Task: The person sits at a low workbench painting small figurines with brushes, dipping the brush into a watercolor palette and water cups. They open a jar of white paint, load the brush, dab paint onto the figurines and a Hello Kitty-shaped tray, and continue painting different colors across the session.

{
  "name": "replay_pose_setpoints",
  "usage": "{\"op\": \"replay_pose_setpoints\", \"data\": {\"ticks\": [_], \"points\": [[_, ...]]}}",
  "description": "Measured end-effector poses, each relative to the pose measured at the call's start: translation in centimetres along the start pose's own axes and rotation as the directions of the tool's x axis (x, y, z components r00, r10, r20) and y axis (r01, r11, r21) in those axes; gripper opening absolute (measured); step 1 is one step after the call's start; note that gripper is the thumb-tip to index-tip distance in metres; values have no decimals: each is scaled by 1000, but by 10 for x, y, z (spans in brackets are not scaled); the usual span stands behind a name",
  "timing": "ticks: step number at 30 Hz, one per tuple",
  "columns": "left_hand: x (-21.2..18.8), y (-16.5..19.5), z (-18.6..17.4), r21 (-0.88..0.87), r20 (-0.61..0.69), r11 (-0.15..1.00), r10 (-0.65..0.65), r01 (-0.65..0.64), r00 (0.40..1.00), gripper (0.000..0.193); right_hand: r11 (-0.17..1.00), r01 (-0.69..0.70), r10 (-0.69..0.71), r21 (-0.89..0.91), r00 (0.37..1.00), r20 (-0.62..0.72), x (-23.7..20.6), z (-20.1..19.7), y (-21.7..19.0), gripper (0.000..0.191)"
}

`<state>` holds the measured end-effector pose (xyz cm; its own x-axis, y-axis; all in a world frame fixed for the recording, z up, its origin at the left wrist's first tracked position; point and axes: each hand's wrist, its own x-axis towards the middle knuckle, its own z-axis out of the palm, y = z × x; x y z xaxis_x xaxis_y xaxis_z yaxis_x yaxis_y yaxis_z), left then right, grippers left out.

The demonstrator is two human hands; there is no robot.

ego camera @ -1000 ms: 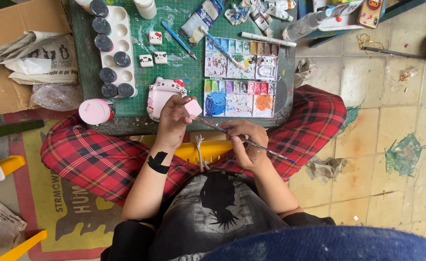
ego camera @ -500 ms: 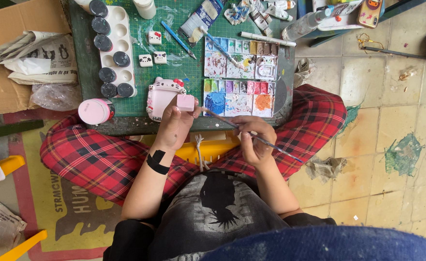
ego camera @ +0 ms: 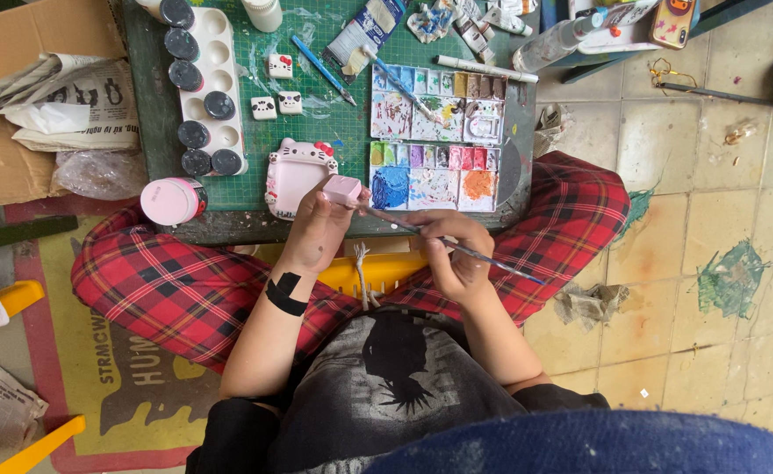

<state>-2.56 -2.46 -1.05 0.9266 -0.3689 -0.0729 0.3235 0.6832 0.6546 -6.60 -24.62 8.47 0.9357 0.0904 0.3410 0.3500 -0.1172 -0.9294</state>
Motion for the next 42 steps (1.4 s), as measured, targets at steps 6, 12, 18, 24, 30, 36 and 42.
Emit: {"op": "replay_pose_setpoints", "data": {"ticks": [6,12,18,24,30,36,42], "points": [[0,-2,1,-56,0,997,-44,44,999,57,996,-6,7,91,1000,-21,4,0,10,5],[0,-3,0,-68,-7,997,-44,43,999,58,996,-4,2,94,1000,15,1,1,9,4],[2,-2,0,-87,9,996,-2,3,1000,61,996,-28,34,85,997,-72,2,-6,13,5],[1,-2,0,-75,18,997,-8,9,1000,59,999,-1,1,54,1000,-8,-3,-2,18,5],[6,8,3,53,-12,998,35,-34,999,60,990,-58,88,127,965,-248,-5,-15,29,8],[2,40,19,630,-57,762,240,-151,969,46,992,-47,76,119,967,-244,-12,-18,34,8],[-2,69,42,965,191,70,464,-251,865,58,983,-98,131,154,966,-221,-18,-20,33,8]]}}
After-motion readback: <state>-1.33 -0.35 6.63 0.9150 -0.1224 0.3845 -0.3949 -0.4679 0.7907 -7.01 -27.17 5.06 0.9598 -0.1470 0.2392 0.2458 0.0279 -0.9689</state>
